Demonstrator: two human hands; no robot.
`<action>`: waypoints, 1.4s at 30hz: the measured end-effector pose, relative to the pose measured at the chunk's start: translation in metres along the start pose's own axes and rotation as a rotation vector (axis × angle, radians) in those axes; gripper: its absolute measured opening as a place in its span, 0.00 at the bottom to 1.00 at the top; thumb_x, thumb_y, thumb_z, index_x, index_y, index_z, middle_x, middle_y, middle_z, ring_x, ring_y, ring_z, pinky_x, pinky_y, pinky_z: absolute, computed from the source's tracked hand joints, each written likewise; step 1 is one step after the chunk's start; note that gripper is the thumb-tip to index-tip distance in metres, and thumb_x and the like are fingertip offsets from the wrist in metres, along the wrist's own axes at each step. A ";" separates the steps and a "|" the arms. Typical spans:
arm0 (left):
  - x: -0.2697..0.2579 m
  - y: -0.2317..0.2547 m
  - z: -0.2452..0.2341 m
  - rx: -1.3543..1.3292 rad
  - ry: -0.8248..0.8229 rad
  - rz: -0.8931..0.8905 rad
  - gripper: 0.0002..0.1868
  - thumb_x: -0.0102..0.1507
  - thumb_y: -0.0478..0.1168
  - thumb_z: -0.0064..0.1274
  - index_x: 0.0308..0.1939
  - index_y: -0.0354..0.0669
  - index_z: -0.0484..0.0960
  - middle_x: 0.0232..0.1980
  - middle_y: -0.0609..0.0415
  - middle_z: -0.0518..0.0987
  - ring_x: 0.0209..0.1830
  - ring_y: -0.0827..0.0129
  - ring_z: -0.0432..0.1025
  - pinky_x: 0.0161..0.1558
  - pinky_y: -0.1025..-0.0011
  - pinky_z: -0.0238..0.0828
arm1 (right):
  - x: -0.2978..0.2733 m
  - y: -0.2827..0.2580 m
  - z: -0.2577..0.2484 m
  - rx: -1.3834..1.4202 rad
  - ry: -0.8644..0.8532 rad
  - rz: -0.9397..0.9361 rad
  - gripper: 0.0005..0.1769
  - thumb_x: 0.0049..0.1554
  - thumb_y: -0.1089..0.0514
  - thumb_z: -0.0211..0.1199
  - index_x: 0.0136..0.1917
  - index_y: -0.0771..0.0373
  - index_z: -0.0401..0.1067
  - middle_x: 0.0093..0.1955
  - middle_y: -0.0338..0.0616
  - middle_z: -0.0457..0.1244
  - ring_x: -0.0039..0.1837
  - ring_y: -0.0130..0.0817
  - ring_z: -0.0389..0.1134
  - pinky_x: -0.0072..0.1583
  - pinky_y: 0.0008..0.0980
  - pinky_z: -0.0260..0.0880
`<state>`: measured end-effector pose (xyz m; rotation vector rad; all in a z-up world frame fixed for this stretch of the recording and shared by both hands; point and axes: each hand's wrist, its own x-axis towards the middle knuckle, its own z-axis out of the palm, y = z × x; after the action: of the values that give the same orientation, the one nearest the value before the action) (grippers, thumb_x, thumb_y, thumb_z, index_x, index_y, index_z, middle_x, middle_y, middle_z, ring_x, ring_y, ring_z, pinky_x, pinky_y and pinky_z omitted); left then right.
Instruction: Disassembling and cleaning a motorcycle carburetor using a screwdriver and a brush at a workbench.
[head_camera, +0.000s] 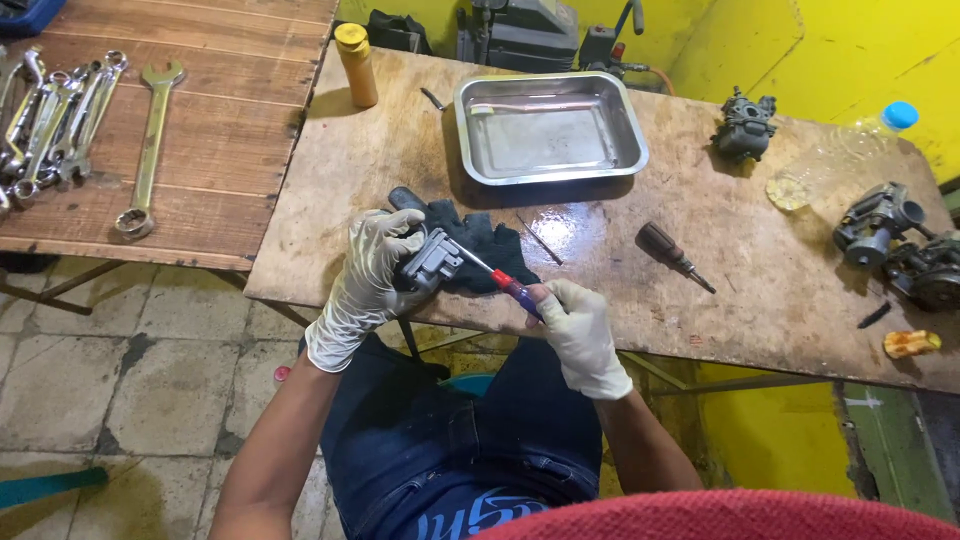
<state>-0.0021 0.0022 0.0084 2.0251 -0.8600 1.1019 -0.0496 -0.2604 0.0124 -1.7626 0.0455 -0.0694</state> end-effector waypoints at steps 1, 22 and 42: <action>-0.003 -0.001 0.006 -0.005 0.002 0.003 0.17 0.59 0.48 0.62 0.44 0.43 0.79 0.55 0.46 0.79 0.48 0.49 0.73 0.48 0.55 0.70 | 0.001 0.003 -0.003 -0.002 0.005 -0.002 0.17 0.59 0.50 0.68 0.31 0.58 0.77 0.21 0.37 0.64 0.25 0.21 0.60 0.28 0.18 0.59; -0.010 -0.007 0.015 0.009 0.035 0.029 0.16 0.58 0.44 0.64 0.44 0.45 0.76 0.58 0.52 0.80 0.50 0.56 0.73 0.53 0.56 0.64 | 0.007 0.041 -0.013 -1.042 0.065 -0.920 0.16 0.61 0.44 0.62 0.53 0.57 0.74 0.26 0.42 0.61 0.29 0.42 0.70 0.32 0.36 0.70; -0.011 -0.001 0.014 0.148 0.062 0.042 0.12 0.60 0.47 0.58 0.42 0.49 0.74 0.60 0.57 0.80 0.50 0.61 0.74 0.56 0.57 0.65 | 0.013 0.015 -0.009 -0.952 -0.276 -0.276 0.22 0.59 0.44 0.62 0.66 0.48 0.71 0.48 0.51 0.72 0.54 0.52 0.74 0.55 0.49 0.75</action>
<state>0.0001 -0.0060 -0.0079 2.0883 -0.8133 1.2783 -0.0371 -0.2732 -0.0006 -2.7032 -0.4313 0.0012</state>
